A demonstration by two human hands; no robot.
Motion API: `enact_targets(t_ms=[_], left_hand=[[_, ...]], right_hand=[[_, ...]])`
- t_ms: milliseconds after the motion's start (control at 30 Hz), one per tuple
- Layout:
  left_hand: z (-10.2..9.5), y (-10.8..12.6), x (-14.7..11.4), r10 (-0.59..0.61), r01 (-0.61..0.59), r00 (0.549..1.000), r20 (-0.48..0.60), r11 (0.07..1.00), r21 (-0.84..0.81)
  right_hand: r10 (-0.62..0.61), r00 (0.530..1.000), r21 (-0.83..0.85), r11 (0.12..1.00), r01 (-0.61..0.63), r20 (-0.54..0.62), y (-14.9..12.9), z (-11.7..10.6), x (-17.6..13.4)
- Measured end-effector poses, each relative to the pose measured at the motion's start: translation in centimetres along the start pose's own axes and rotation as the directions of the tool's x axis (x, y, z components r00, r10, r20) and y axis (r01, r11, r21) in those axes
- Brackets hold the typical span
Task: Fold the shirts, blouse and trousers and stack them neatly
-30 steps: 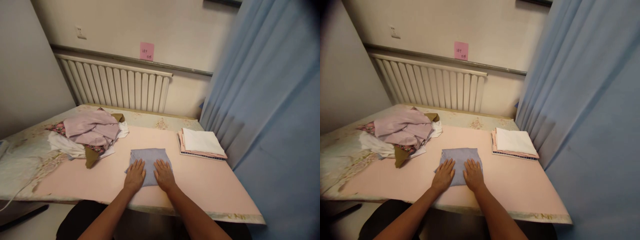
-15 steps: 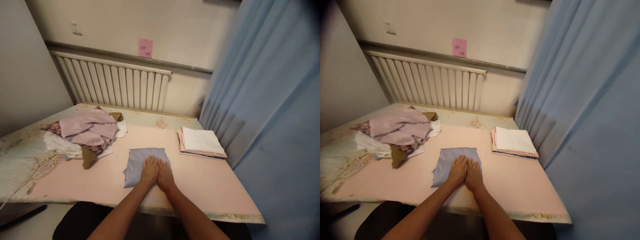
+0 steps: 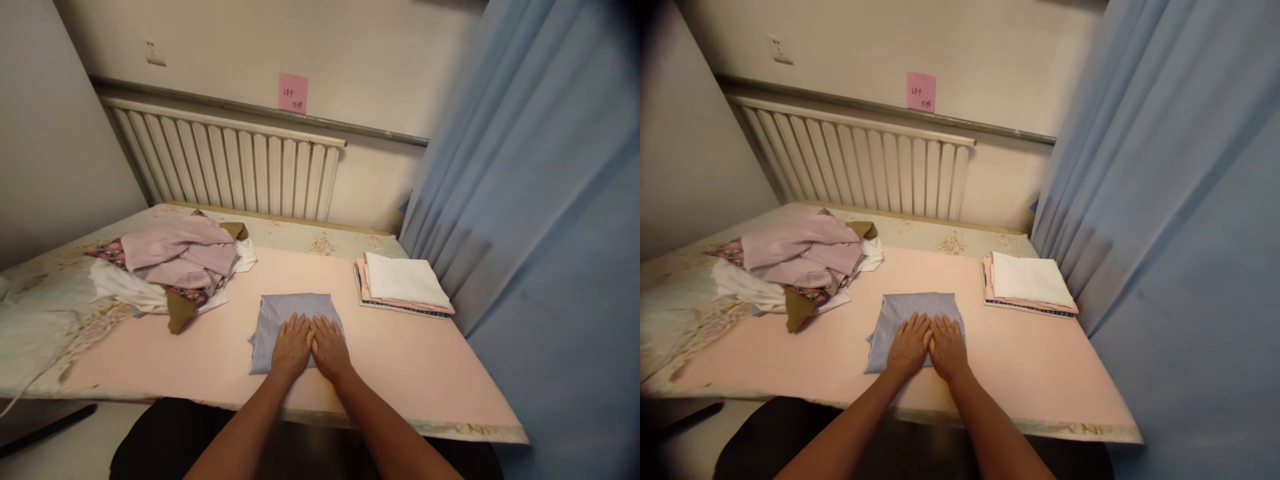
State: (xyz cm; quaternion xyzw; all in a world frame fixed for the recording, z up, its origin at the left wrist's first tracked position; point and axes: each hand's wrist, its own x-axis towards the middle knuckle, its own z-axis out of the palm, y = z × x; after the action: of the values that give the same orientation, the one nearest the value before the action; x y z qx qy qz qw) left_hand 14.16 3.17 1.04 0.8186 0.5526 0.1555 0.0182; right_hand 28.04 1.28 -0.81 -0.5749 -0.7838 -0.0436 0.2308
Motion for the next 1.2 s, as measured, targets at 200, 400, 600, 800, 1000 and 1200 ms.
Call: enact_targets(t_ms=[200,400,600,800,1000,1200], left_hand=[[0.1,-0.6,-0.5,0.025,-0.025,1.0,-0.018,0.999,0.027],[-0.4,-1.2,-1.0,0.026,-0.025,1.0,-0.015,0.999,0.035],[-0.4,-2.3,-1.4,0.022,-0.021,1.0,-0.021,0.999,0.042],[-0.4,-4.5,-2.5,0.01,-0.007,0.998,-0.063,0.999,0.054],[-0.7,-5.2,-2.9,0.023,-0.02,0.998,-0.062,0.999,0.046],[-0.8,-5.1,-2.8,0.02,-0.017,0.998,-0.063,0.999,0.052]], right_hand=[[0.0,1.0,-0.026,1.0,0.0,-0.014,0.1,0.1,-0.2],[0.041,0.999,-0.055,0.998,-0.041,-0.01,0.7,0.0,-0.5],[0.081,0.996,-0.078,0.994,-0.078,0.034,1.7,-1.0,-1.3],[0.09,0.995,-0.064,0.994,-0.087,0.044,2.6,-1.4,-2.2],[0.136,0.985,-0.029,0.991,-0.134,0.108,3.2,-2.5,-1.8],[0.067,0.997,0.005,0.998,-0.067,-0.023,-1.4,-3.5,1.5]])
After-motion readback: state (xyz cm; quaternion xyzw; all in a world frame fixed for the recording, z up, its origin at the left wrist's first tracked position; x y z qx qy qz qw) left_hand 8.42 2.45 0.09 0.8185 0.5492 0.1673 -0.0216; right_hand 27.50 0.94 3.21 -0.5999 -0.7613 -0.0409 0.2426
